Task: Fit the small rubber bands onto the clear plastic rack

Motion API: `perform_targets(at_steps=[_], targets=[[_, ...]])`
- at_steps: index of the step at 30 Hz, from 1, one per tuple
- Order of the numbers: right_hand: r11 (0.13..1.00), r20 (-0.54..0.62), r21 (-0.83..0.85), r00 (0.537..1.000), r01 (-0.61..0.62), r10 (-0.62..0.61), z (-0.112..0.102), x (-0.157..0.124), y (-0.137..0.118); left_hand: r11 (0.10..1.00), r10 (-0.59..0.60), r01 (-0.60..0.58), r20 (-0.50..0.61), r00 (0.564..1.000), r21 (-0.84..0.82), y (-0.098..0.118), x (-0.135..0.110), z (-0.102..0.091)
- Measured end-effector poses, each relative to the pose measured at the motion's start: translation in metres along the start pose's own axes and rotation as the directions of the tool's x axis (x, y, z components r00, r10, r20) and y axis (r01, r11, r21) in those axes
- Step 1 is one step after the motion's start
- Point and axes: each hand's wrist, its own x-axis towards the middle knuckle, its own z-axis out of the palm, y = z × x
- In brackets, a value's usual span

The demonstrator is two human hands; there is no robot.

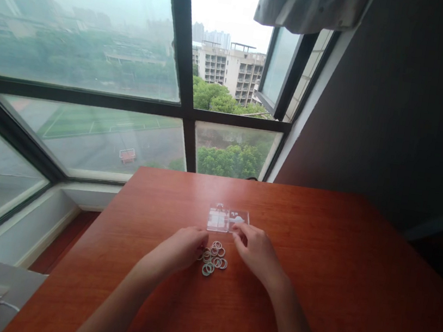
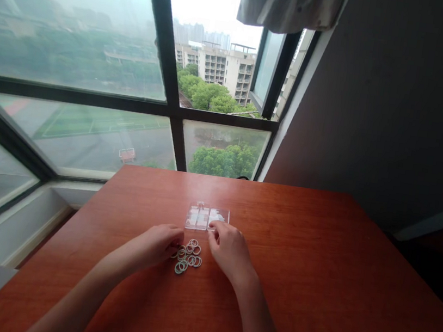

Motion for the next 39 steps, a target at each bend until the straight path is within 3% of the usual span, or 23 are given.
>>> perform_targets(at_steps=[5, 10, 12, 19, 28, 34, 39], targets=[[0.991, -0.003, -0.112, 0.997, -0.080, 0.080, 0.006, -0.001, 0.004, 0.995, 0.094, -0.095, -0.021, 0.995, -0.029, 0.012, 0.003, 0.007], [0.985, 0.015, -0.146, 0.996, -0.090, 0.093, 0.011, -0.001, 0.004, 1.000, -0.018, 0.019, -0.190, 0.982, 0.005, 0.005, 0.008, 0.005], [0.986, 0.028, -0.143, 0.996, -0.081, 0.086, 0.013, -0.002, 0.002, 0.997, -0.048, 0.059, -0.208, 0.977, 0.045, 0.001, 0.010, 0.005], [0.993, 0.102, -0.108, 0.993, -0.055, 0.066, 0.014, -0.002, -0.005, 0.979, -0.045, 0.075, -0.153, 0.987, 0.190, 0.001, 0.007, 0.000], [0.998, 0.185, -0.065, 0.983, -0.003, 0.015, 0.013, -0.004, -0.016, 0.969, -0.045, 0.061, -0.069, 0.997, 0.240, -0.001, -0.003, -0.012], [0.999, 0.191, -0.039, 0.982, 0.013, -0.005, 0.006, -0.005, -0.019, 0.968, -0.086, 0.101, -0.073, 0.994, 0.229, 0.013, -0.010, -0.025], [0.999, 0.297, -0.036, 0.955, 0.031, -0.019, 0.005, -0.008, -0.021, 0.990, 0.038, -0.049, 0.078, 0.996, 0.134, 0.026, -0.015, -0.016]])
